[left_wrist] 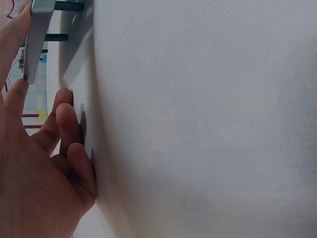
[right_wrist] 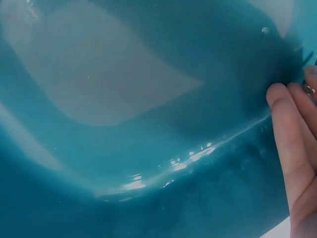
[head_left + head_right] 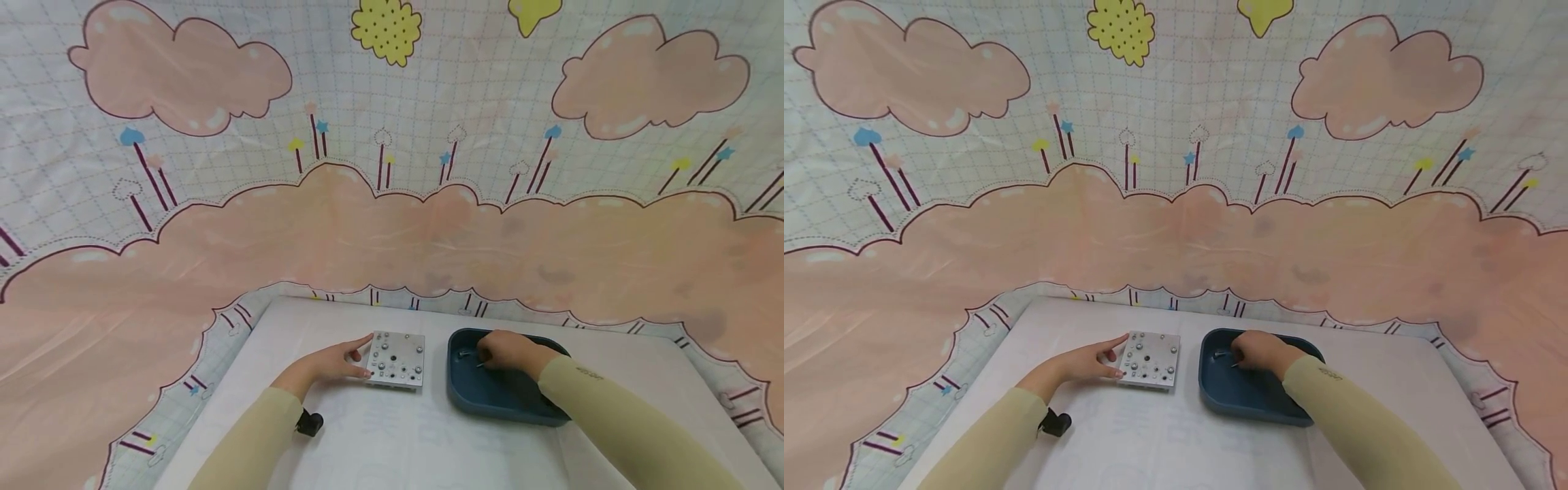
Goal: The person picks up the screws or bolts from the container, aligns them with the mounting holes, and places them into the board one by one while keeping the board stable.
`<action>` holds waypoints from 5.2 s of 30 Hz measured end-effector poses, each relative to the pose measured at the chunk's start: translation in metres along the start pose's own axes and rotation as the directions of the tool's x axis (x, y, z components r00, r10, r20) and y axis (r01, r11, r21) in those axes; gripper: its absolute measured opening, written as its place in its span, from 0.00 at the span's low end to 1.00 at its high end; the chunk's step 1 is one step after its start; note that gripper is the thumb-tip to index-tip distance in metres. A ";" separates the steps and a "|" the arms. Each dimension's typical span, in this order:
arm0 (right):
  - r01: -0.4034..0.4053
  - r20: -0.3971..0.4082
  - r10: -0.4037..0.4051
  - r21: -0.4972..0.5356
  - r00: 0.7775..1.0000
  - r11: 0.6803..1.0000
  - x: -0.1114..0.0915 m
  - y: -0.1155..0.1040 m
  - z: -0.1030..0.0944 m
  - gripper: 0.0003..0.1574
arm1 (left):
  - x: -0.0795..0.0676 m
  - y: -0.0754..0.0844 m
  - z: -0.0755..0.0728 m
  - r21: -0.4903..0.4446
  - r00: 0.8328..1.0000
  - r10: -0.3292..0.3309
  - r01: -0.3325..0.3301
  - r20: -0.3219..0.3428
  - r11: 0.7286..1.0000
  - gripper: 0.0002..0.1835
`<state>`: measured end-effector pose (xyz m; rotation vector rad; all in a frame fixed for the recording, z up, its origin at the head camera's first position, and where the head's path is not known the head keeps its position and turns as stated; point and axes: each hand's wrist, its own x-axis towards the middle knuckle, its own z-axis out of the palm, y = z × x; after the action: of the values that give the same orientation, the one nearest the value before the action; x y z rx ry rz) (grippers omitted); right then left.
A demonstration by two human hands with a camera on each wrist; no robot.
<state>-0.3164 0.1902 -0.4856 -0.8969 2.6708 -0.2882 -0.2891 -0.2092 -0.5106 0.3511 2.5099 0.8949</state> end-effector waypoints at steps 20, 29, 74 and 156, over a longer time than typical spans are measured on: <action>0.039 -0.105 -0.023 0.153 0.994 0.987 -0.007 -0.013 -0.034 0.09 | 0.007 -0.001 0.000 0.004 1.000 0.004 -0.004 0.002 1.000 0.50; 0.048 -0.156 -0.032 0.100 0.987 0.994 0.004 -0.043 -0.046 0.10 | 0.008 -0.003 -0.001 0.004 1.000 -0.003 0.003 -0.002 1.000 0.51; 0.119 0.041 -0.116 -0.080 0.992 0.990 0.072 -0.141 -0.010 0.03 | -0.001 0.003 -0.002 0.006 1.000 0.002 -0.002 0.006 1.000 0.50; 0.049 -0.087 -0.064 -0.173 0.994 0.984 0.015 -0.018 0.008 0.03 | 0.003 -0.002 0.000 0.024 1.000 0.014 -0.014 -0.004 1.000 0.49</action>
<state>-0.3147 0.1661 -0.4915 -1.0354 2.7917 -0.1165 -0.2916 -0.2091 -0.5128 0.3759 2.5263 0.8725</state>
